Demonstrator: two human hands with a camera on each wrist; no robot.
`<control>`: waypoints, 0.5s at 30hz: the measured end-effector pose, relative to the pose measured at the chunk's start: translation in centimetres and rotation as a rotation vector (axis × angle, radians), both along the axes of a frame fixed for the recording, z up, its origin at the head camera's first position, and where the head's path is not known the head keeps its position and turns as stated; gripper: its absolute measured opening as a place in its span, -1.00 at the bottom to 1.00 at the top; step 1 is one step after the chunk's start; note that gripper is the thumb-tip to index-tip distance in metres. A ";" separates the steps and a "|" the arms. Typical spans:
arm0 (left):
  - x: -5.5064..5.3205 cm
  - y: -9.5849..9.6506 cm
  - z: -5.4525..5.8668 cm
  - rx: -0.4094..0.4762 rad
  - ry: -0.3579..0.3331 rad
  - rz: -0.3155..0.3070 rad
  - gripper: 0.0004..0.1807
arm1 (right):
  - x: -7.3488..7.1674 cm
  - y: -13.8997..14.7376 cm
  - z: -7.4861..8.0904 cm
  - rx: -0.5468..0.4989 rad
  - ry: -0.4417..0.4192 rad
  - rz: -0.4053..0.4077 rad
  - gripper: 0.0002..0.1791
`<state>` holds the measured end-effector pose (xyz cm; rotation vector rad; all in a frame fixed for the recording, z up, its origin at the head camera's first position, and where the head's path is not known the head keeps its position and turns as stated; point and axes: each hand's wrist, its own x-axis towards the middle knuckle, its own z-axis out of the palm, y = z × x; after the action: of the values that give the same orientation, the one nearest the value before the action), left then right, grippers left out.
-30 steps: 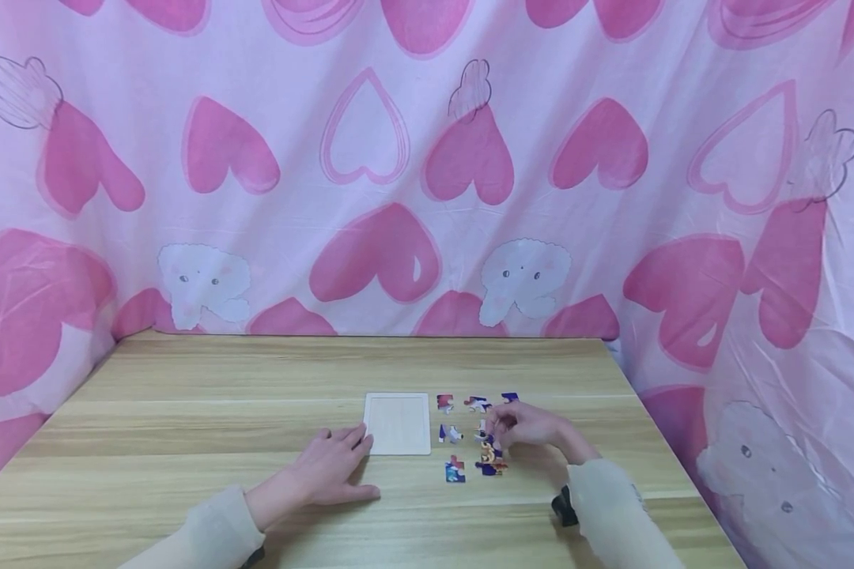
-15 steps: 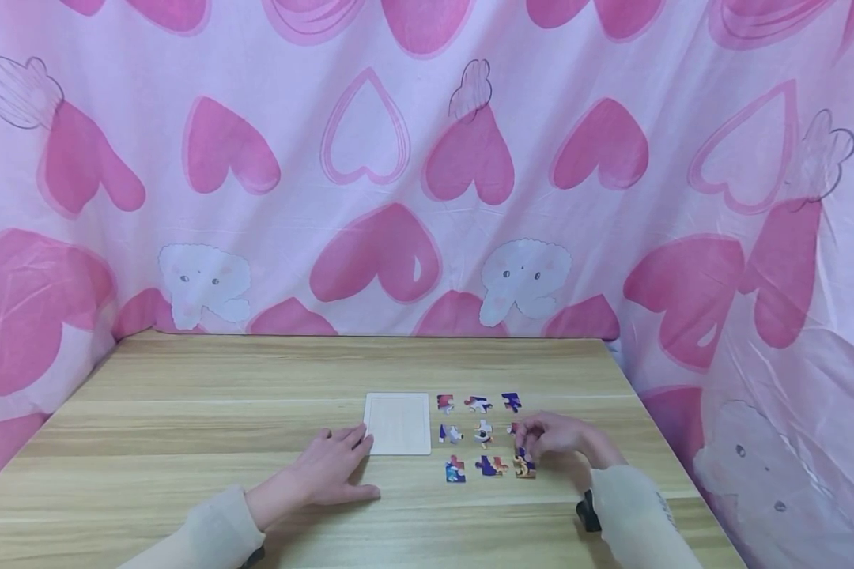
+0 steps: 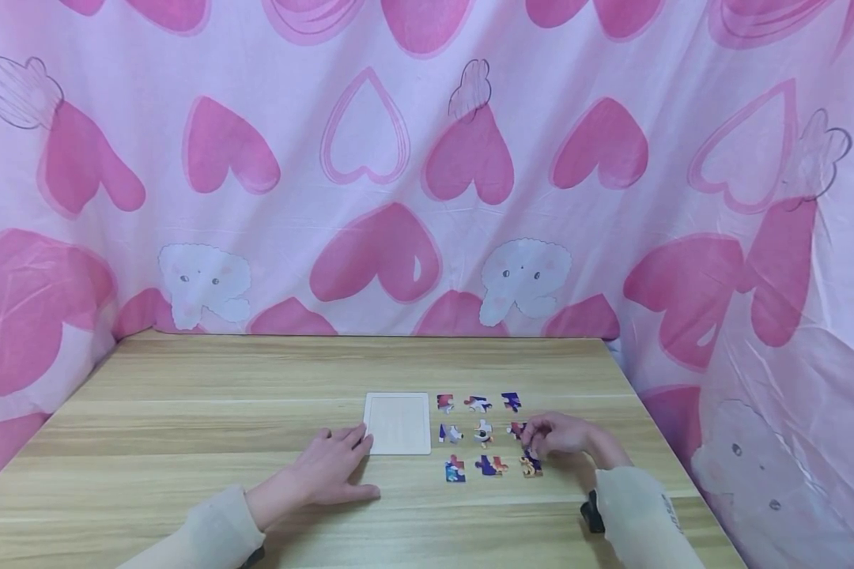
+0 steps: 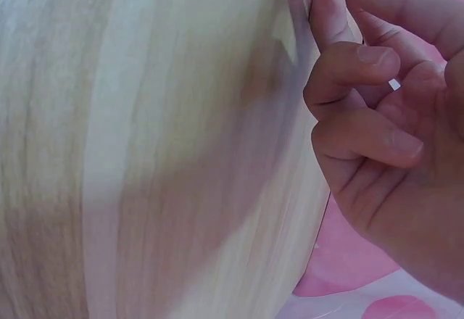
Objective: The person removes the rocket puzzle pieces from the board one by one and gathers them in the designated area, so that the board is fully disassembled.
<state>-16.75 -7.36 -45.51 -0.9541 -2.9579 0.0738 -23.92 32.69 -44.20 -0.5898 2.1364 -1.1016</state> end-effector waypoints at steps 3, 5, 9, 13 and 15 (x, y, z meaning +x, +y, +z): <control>0.0 0.0 0.0 0.003 0.003 -0.001 -0.08 | 0.0 -0.4 0.2 0.055 0.076 -0.059 -0.76; 0.0 0.0 0.0 0.007 0.004 -0.001 -0.08 | -0.1 -0.9 0.2 0.070 0.152 -0.105 -0.80; -0.1 -0.1 -0.1 0.013 0.001 -0.003 -0.08 | -0.3 -2.0 0.0 0.080 0.335 -0.205 -0.86; -0.1 -0.2 -0.2 0.022 -0.012 -0.003 -0.08 | -0.3 -3.2 -0.3 0.078 0.434 -0.295 -0.85; -0.1 -0.2 -0.3 0.029 -0.020 -0.002 -0.07 | -0.2 -3.9 -0.5 0.064 0.454 -0.321 -0.84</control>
<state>-16.87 -7.58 -45.82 -0.9593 -2.9675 0.0214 -24.10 28.82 -44.70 -0.5144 2.7226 -1.1419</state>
